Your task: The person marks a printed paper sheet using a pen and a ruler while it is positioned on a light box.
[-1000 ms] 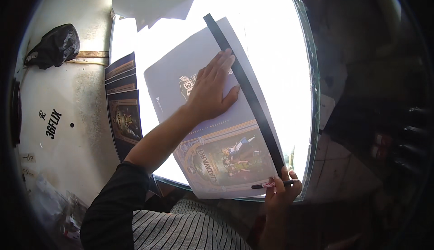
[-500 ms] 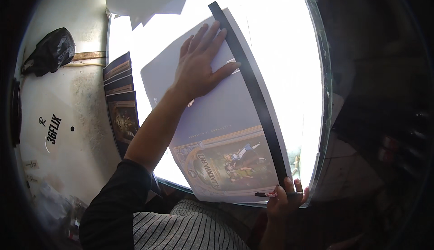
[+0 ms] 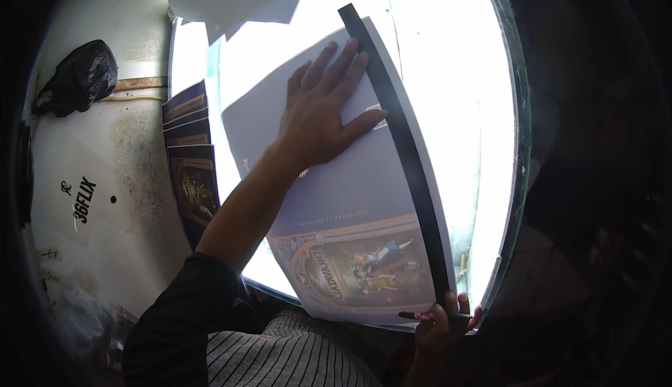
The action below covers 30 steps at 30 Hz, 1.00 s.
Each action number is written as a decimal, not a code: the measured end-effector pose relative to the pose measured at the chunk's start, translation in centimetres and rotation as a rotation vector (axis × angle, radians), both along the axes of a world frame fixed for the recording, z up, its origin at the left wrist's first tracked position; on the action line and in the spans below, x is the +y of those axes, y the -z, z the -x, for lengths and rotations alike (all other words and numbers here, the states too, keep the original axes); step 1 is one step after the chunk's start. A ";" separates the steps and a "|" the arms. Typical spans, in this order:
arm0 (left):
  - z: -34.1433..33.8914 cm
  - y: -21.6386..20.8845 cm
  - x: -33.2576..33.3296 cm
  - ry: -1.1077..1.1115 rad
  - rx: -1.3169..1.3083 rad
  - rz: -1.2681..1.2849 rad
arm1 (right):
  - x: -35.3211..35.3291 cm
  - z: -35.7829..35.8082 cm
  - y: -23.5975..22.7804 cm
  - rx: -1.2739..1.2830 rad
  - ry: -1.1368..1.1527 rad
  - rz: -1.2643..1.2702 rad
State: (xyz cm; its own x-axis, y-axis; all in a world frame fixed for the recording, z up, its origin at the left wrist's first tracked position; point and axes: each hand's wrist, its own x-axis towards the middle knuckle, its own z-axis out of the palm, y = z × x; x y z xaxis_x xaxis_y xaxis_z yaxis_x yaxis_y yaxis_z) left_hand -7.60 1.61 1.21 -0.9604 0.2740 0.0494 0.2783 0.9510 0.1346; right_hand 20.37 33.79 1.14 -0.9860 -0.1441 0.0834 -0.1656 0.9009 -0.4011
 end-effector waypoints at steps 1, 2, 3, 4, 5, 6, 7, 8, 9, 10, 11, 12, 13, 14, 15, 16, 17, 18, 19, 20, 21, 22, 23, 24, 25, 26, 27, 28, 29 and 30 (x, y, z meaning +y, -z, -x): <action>0.0 0.0 0.0 -0.002 -0.001 0.000 | 0.0 0.0 -0.2 -0.010 -0.001 -0.013; 0.0 0.1 -0.1 0.002 0.007 -0.003 | 0.0 0.0 -0.1 -0.010 -0.003 -0.013; 0.0 0.1 -0.1 0.006 0.014 -0.007 | 0.1 -0.2 0.1 -0.007 -0.006 -0.005; 0.0 0.1 -0.1 0.004 0.014 -0.007 | 0.1 -0.1 0.1 -0.003 -0.010 0.004; 0.0 0.0 -0.2 0.005 0.010 -0.010 | 0.1 -0.1 0.1 -0.003 -0.011 0.004; 0.1 0.0 -0.2 0.005 0.006 -0.014 | 0.0 0.0 0.1 0.001 -0.013 0.007; 0.1 0.0 -0.2 0.005 0.007 -0.014 | -0.1 0.0 0.0 0.003 -0.014 0.010; 0.1 0.0 -0.2 0.005 0.008 -0.016 | -0.1 0.0 0.0 0.004 -0.014 0.010; 0.1 -0.1 -0.2 0.006 0.009 -0.018 | -0.1 0.0 -0.1 -0.008 -0.011 -0.003; 0.1 -0.1 -0.1 0.007 0.010 -0.019 | 0.0 0.0 -0.2 -0.021 -0.007 -0.016; 0.1 -0.1 0.0 0.007 0.009 -0.020 | 0.0 -0.1 -0.3 -0.020 -0.006 -0.017; 0.1 -0.2 0.1 0.008 0.009 -0.022 | 0.1 -0.1 -0.3 -0.018 -0.006 -0.014; 0.1 -0.1 0.0 0.008 0.006 -0.020 | 0.0 0.0 -0.3 -0.020 -0.009 -0.009; 0.1 0.2 -0.2 0.005 0.012 -0.012 | -0.1 0.1 -0.2 -0.022 -0.009 -0.007; 0.1 0.3 -0.3 0.003 0.018 -0.005 | -0.1 0.2 -0.2 -0.026 -0.009 -0.003; 0.1 0.2 -0.2 0.007 0.018 -0.005 | -0.2 0.2 -0.3 -0.027 -0.007 0.001; 0.1 0.1 -0.2 0.003 0.018 -0.004 | -0.2 0.3 -0.4 -0.026 -0.004 0.001; 0.0 0.1 -0.1 -0.001 0.017 -0.004 | -0.3 0.3 -0.6 -0.027 0.004 0.007; 0.1 0.0 -0.1 0.004 0.018 -0.004 | -0.3 0.4 -0.6 -0.026 0.012 0.012; 0.0 0.0 -0.1 0.004 0.021 -0.003 | -0.3 0.3 -0.6 -0.026 0.017 0.012; 0.0 0.0 0.0 0.003 0.025 -0.003 | -0.3 0.3 -0.6 -0.025 0.020 0.013; 0.0 0.0 0.0 0.006 0.027 -0.001 | -0.3 0.2 -0.6 -0.022 0.023 0.015; 0.1 0.1 0.0 0.002 0.029 -0.001 | -0.3 0.2 -0.6 -0.021 0.025 0.017; 0.1 0.1 0.0 -0.002 0.032 -0.002 | -0.2 0.2 -0.6 -0.032 0.015 -0.011; 0.1 0.1 0.0 0.000 0.034 -0.001 | -0.2 0.2 -0.6 -0.042 0.005 -0.040; 0.1 0.2 -0.1 0.006 0.032 -0.003 | -0.2 0.2 -0.7 -0.040 0.006 -0.039; 0.1 0.2 -0.1 0.011 0.030 -0.004 | -0.1 0.3 -0.7 -0.041 0.001 -0.038; 0.1 0.2 0.0 0.012 0.031 -0.005 | -0.1 0.3 -0.7 -0.043 -0.004 -0.039; 0.1 0.2 0.1 0.011 0.029 -0.010 | -0.1 0.3 -0.7 -0.043 -0.003 -0.040; 0.1 0.2 0.1 0.011 0.027 -0.015 | 0.0 0.2 -0.5 -0.027 0.001 -0.027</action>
